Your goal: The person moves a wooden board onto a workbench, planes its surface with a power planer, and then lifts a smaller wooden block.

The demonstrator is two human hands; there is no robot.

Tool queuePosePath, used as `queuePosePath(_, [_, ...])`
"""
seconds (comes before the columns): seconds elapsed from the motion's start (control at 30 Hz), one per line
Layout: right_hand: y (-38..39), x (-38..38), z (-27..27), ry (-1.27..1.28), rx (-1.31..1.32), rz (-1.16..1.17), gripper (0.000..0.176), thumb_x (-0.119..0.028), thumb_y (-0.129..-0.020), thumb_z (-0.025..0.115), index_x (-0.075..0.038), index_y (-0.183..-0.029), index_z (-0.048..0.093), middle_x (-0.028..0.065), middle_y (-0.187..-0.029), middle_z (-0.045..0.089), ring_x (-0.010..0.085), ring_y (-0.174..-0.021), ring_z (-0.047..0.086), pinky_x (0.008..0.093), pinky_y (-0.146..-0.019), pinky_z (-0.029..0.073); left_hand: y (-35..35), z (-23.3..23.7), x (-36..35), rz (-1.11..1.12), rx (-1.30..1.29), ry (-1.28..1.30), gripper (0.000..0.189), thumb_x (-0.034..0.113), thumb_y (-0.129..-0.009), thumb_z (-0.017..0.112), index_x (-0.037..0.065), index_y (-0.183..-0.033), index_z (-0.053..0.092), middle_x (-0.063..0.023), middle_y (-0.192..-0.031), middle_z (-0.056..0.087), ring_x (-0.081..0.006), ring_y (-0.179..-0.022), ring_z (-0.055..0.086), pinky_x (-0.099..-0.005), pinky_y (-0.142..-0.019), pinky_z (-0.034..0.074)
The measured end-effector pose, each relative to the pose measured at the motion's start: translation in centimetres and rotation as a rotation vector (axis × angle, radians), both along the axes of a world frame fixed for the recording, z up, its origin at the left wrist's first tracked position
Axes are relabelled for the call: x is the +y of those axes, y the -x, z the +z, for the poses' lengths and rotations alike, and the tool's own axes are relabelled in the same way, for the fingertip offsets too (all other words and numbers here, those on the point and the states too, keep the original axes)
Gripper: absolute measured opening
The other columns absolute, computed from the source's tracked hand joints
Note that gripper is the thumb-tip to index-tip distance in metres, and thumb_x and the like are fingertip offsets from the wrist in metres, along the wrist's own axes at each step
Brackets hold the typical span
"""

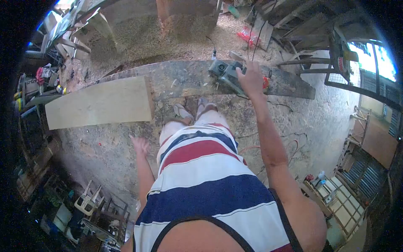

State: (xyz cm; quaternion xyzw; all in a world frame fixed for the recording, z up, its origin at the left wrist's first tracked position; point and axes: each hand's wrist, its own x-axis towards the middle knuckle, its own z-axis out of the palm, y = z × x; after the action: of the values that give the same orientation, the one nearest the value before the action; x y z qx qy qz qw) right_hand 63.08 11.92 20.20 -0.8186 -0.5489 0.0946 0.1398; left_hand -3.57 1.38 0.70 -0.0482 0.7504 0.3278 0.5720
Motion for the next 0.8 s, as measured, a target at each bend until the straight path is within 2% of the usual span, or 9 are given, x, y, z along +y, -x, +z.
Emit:
queuePosePath(0.1, [1.0, -0.2, 0.0, 0.063, -0.060, -0.030, 0.052, -0.032, -0.093, 0.078, -0.002, -0.134, 0.066, 0.0219, -0.124, 0.065, 0.0419, -0.121, 0.062, 0.0537, -0.106, 0.049, -5.6, 6.2, 9.3, 0.266, 0.041, -0.090, 0.095, 0.084, -0.100, 0.045, 0.007, -0.157, 0.047, -0.0176, -0.147, 0.059, -0.0329, -0.127, 0.061, -0.0547, -0.109, 0.051])
queuePosePath(0.17, [2.2, -0.8, 0.3, 0.119, -0.032, 0.032, 0.049, -0.033, -0.094, 0.077, -0.003, -0.132, 0.068, 0.0239, -0.129, 0.066, 0.0434, -0.122, 0.062, 0.0539, -0.105, 0.049, -8.1, 7.3, 12.4, 0.069, -0.194, -0.462, 0.090, 0.080, -0.103, 0.044, 0.008, -0.158, 0.047, -0.0150, -0.151, 0.058, -0.0321, -0.132, 0.058, -0.0553, -0.112, 0.048])
queuePosePath(0.2, [1.9, -1.4, -1.4, -0.015, 0.062, 0.152, 0.052, -0.033, -0.095, 0.077, -0.001, -0.135, 0.068, 0.0243, -0.130, 0.067, 0.0438, -0.122, 0.062, 0.0533, -0.106, 0.048, -6.0, 1.1, 12.5, 0.100, -0.080, -0.499, 0.086, 0.075, -0.107, 0.043, 0.009, -0.162, 0.043, -0.0125, -0.156, 0.056, -0.0313, -0.137, 0.055, -0.0551, -0.115, 0.045])
queuePosePath(0.3, [2.6, -0.5, -2.2, 0.132, -0.053, 0.248, 0.061, -0.040, -0.097, 0.077, -0.007, -0.147, 0.065, 0.0221, -0.133, 0.071, 0.0412, -0.122, 0.068, 0.0514, -0.105, 0.053, -6.0, -4.2, 12.9, 0.268, -0.191, -0.452, 0.093, 0.079, -0.105, 0.043, 0.015, -0.171, 0.032, -0.0121, -0.170, 0.042, -0.0329, -0.153, 0.043, -0.0527, -0.124, 0.036])
queuePosePath(0.33, [3.2, 0.2, -0.2, 0.292, -0.071, 0.280, 0.060, -0.041, -0.098, 0.075, -0.006, -0.146, 0.065, 0.0251, -0.134, 0.070, 0.0434, -0.126, 0.066, 0.0534, -0.105, 0.053, -8.1, -1.0, 13.3, 0.365, -0.206, -0.400, 0.096, 0.081, -0.104, 0.042, 0.013, -0.171, 0.033, -0.0127, -0.168, 0.045, -0.0344, -0.153, 0.043, -0.0546, -0.124, 0.037])
queuePosePath(0.37, [0.9, -0.5, -4.2, 0.190, -0.122, 0.333, 0.058, -0.034, -0.098, 0.079, -0.007, -0.147, 0.064, 0.0269, -0.134, 0.067, 0.0475, -0.124, 0.063, 0.0557, -0.105, 0.051, -9.1, -0.4, 14.0, 0.360, -0.026, -0.376, 0.100, 0.086, -0.101, 0.038, 0.011, -0.168, 0.040, -0.0151, -0.169, 0.045, -0.0361, -0.156, 0.040, -0.0545, -0.124, 0.039])
queuePosePath(0.47, [2.3, 1.5, 0.5, 0.357, -0.088, 0.363, 0.059, -0.033, -0.100, 0.077, -0.006, -0.150, 0.062, 0.0295, -0.145, 0.061, 0.0454, -0.135, 0.058, 0.0514, -0.114, 0.047, -11.9, -1.2, 15.6, 0.314, 0.265, -0.249, 0.107, 0.089, -0.099, 0.035, 0.006, -0.165, 0.044, -0.0203, -0.166, 0.048, -0.0373, -0.152, 0.045, -0.0531, -0.123, 0.040])
queuePosePath(0.6, [-8.7, 2.2, -11.3, 0.231, -0.081, 0.656, 0.055, -0.036, -0.106, 0.069, 0.002, -0.146, 0.064, 0.0280, -0.137, 0.070, 0.0450, -0.126, 0.066, 0.0504, -0.109, 0.050, -11.5, -0.7, 16.1, 0.263, 0.374, -0.055, 0.116, 0.093, -0.095, 0.034, -0.001, -0.159, 0.053, -0.0279, -0.158, 0.056, -0.0398, -0.145, 0.053, -0.0500, -0.121, 0.042])
queuePosePath(0.8, [-4.9, 1.5, -8.4, 0.291, 0.556, 0.351, 0.053, -0.036, -0.110, 0.065, 0.007, -0.141, 0.064, 0.0278, -0.135, 0.071, 0.0409, -0.120, 0.068, 0.0435, -0.107, 0.050, -20.6, 0.1, 16.7, 0.333, 0.575, 0.000, 0.124, 0.102, -0.087, 0.030, -0.006, -0.129, 0.074, -0.0350, -0.130, 0.071, -0.0477, -0.121, 0.070, -0.0549, -0.102, 0.054])
